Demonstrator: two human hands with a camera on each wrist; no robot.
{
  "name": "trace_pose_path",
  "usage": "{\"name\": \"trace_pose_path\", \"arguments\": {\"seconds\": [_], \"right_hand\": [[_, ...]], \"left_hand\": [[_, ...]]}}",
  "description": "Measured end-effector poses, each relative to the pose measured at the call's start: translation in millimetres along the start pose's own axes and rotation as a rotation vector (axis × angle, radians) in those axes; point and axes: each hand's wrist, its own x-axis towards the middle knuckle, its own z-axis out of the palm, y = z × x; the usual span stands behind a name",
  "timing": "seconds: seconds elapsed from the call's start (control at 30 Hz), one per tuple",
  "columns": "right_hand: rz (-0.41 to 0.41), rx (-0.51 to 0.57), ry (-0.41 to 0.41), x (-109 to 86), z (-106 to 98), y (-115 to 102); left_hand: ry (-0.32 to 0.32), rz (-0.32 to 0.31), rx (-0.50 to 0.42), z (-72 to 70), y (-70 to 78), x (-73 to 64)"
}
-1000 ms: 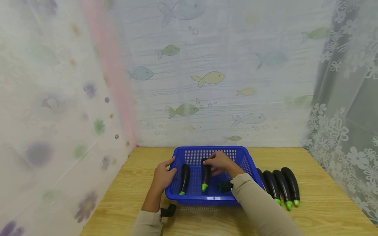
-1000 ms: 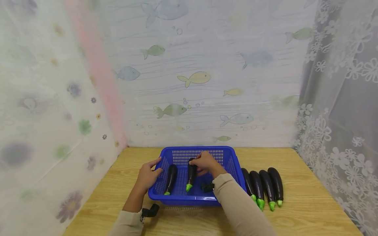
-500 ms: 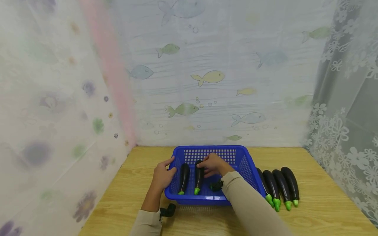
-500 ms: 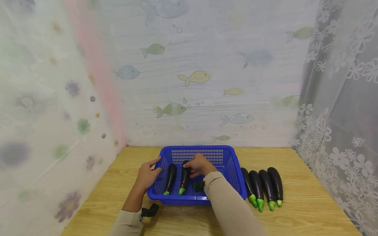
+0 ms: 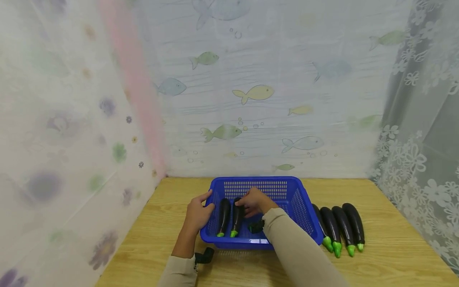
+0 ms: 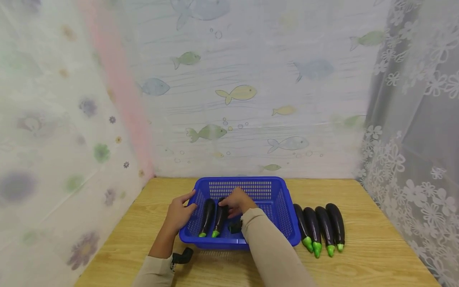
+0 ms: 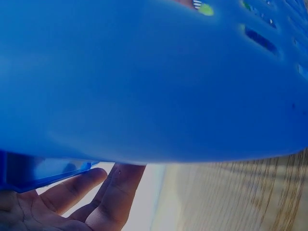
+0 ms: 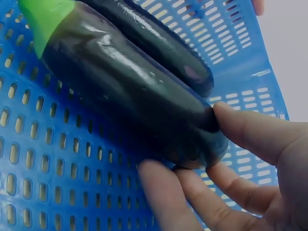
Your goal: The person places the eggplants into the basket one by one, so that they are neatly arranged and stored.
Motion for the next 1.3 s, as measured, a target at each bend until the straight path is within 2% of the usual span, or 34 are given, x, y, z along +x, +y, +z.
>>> {"name": "trace_pose_path", "arguments": {"seconds": [0.13,0.23,0.67,1.3], "right_hand": [[0.020,-0.045,0.040,7.8,3.0,1.3],[0.015,-0.052,0.032,10.3,4.8,1.6],[-0.030,-0.028,0.011,-10.4,3.9,-6.2],[-0.030,-0.092,0.021,-5.6,2.3,-5.2]], "left_hand": [[-0.006,-0.005,-0.005,-0.5,0.6,-0.2],[-0.006,-0.006,-0.007,-0.5,0.2,-0.1],[-0.014,-0.002,0.003,-1.0,-1.7,0.7],[-0.012,-0.002,0.016,-1.5,0.7,0.0]]}}
